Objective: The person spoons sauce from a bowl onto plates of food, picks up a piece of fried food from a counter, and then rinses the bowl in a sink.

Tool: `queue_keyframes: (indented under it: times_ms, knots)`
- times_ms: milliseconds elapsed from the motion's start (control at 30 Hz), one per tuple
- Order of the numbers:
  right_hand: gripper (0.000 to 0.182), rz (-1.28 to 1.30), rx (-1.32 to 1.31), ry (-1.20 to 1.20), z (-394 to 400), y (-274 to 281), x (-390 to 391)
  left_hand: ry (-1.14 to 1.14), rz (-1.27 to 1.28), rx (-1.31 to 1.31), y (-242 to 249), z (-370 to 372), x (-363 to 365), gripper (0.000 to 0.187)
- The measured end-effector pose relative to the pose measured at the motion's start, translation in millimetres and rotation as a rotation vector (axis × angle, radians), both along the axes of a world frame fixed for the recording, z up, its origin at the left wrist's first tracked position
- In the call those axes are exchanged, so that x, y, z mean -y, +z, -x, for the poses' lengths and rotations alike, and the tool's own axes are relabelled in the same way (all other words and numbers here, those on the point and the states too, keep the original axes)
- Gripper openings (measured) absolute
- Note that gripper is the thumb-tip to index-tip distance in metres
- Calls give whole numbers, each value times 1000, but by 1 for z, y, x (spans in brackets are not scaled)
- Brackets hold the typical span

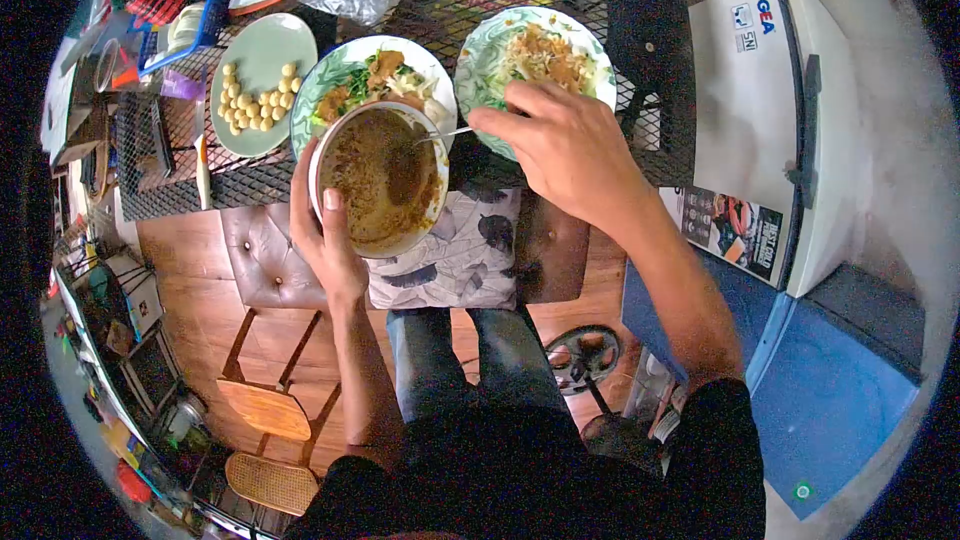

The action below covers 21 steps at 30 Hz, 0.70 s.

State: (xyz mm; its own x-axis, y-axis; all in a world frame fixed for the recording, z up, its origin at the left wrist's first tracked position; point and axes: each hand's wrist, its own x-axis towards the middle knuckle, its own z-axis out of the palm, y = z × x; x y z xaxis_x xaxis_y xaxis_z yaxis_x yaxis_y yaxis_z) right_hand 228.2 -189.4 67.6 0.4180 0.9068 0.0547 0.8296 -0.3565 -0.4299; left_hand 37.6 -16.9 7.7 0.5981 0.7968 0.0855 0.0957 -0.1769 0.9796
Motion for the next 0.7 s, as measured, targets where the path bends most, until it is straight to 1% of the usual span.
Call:
queue_keyframes:
  times_ms: [67,133,167,200,233,300,367,433,500,567,633,700]
  knots:
    - [26,13,-8,43,1,-2,-7,-41,-1,-27,-1,8,-5,66]
    - [25,23,-15,86,3,-5,-13,-23,17,-26,0,15,-6,67]
    - [24,97,-63,99,4,-7,-16,-15,36,-26,-1,18,-7,67]
    - [22,170,-112,112,7,-9,-18,16,-7,-28,-2,20,-7,66]
    - [22,167,-113,118,11,-12,-20,22,-10,-30,-4,22,-8,66]
    - [18,141,-323,74,25,-19,-20,84,32,-9,-8,28,-10,64]
    - [15,89,-377,66,33,-27,-22,104,48,-12,-10,32,-10,64]
    - [15,106,-599,-55,42,-26,-24,164,132,42,-8,34,-8,64]
    - [14,139,-607,-53,46,-28,-24,202,160,60,-17,40,-8,65]
    - [12,64,-717,-99,52,-32,-24,239,188,81,-24,47,-6,65]
    - [11,48,-742,-120,53,-24,-26,337,244,100,-26,53,0,65]
    - [11,33,-767,-142,52,-16,-28,374,276,108,-29,60,4,65]
